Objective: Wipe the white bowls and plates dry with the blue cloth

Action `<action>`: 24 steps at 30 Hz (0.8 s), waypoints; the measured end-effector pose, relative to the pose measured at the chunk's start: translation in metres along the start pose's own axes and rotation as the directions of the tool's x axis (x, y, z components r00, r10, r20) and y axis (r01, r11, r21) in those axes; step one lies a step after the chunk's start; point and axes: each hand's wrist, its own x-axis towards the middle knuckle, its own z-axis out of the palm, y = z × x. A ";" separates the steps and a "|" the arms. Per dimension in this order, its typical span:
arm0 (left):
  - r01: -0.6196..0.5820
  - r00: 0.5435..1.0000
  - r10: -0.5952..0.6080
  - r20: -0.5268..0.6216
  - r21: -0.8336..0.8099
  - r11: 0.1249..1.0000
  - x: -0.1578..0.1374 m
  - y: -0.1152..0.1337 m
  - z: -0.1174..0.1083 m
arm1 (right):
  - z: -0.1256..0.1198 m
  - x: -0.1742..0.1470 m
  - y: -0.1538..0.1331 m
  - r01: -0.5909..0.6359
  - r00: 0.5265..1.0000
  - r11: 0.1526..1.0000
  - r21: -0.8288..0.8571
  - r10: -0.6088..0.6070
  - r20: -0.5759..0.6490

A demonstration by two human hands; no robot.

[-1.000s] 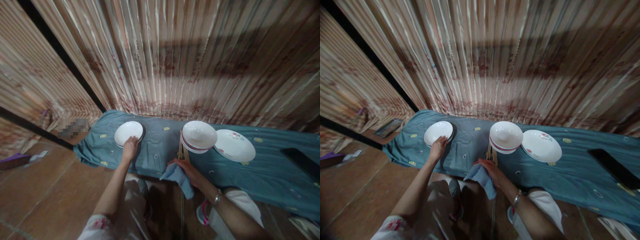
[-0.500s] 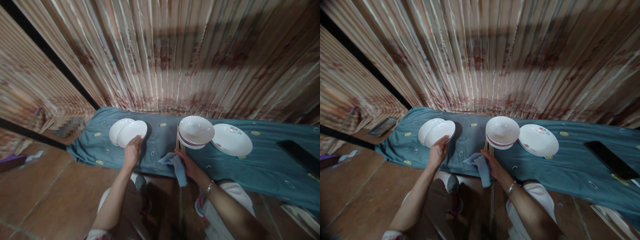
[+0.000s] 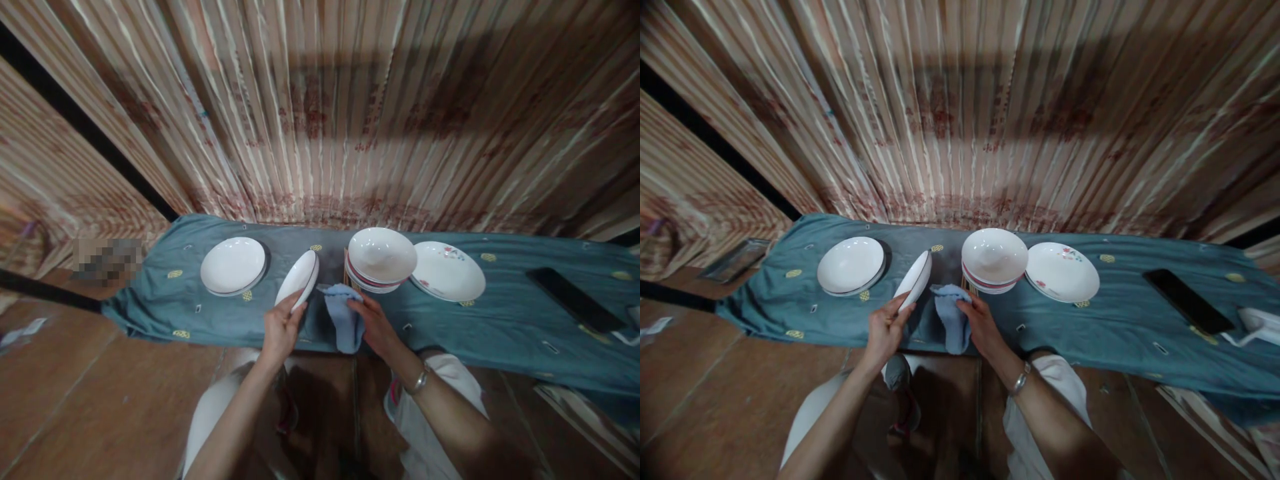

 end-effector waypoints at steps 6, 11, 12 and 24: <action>-0.021 1.000 0.021 -0.005 -0.023 1.000 0.007 -0.002 0.000 | 0.018 0.008 0.003 0.115 0.993 0.993 0.017 -0.114 -0.036; -0.343 0.938 0.332 0.094 0.135 0.930 0.003 -0.018 0.008 | 0.023 0.020 0.006 -0.020 1.000 0.996 0.090 0.017 0.026; -0.396 0.918 0.381 0.114 0.166 0.903 0.002 -0.022 0.010 | 0.025 0.021 0.006 -0.028 0.998 0.996 0.087 0.023 0.056; -0.311 0.950 0.293 0.110 0.231 0.922 -0.008 -0.029 -0.007 | 0.024 0.027 0.023 -0.041 0.997 0.985 -0.166 0.050 0.051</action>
